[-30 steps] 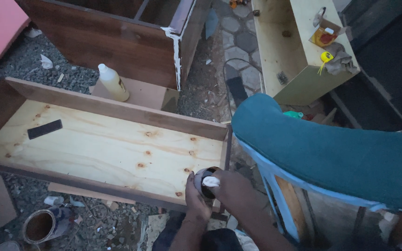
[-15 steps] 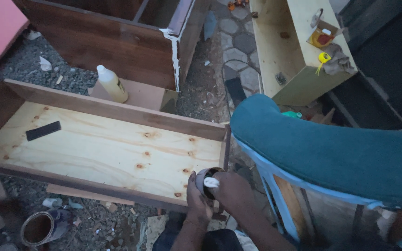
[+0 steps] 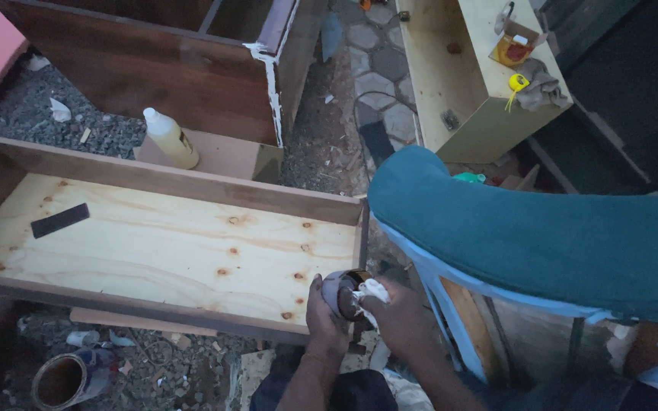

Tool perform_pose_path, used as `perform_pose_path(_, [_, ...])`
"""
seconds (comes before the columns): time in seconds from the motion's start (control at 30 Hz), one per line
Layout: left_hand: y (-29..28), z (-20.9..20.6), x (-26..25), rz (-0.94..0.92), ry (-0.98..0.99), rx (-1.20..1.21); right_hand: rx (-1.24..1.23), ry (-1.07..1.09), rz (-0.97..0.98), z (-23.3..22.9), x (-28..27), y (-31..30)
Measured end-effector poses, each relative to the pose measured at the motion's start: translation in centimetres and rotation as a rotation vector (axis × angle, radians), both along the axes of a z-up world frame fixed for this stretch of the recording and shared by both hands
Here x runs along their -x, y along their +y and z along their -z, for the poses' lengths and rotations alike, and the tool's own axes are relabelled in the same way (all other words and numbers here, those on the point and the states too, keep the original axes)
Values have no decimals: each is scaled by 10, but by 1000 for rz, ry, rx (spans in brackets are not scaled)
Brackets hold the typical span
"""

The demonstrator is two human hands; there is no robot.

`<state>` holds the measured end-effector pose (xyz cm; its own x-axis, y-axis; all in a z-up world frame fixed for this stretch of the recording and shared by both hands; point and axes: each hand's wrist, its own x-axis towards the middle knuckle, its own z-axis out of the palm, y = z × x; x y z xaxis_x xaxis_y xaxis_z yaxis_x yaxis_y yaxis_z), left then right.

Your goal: The person applies a dark wood stain to the edges of a wooden drawer frame using a white cloth. They repeatedly dip the cloth into a small container of stain and wipe the dark finish onto the light-colored wood, working along the sides and corners of the drawer.

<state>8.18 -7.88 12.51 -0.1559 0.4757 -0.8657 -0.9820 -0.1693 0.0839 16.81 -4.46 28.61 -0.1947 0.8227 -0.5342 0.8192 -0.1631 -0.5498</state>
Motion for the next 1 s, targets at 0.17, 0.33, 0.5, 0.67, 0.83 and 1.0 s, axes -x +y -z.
perform_pose_path(0.17, [-5, -15, 3, 22, 96, 80, 162, 137, 124, -1, 3, -3])
perform_pose_path(0.33, [-7, 10, -2, 0, 142, 126, 247, 138, 266, 23, -3, 2])
perform_pose_path(0.5, [-8, 2, 2, 89, 122, 175, 379, 32, 525, -9, 4, -2])
perform_pose_path(0.67, [-7, -12, 2, 49, 126, 180, 470, 270, 668, -1, 1, 0])
perform_pose_path(0.83, [-7, -20, 1, 40, 104, 166, 499, 407, 711, 22, -11, 1])
perform_pose_path(1.0, [-10, -42, 1, 53, 132, 133, 309, 421, 598, 24, -9, 0])
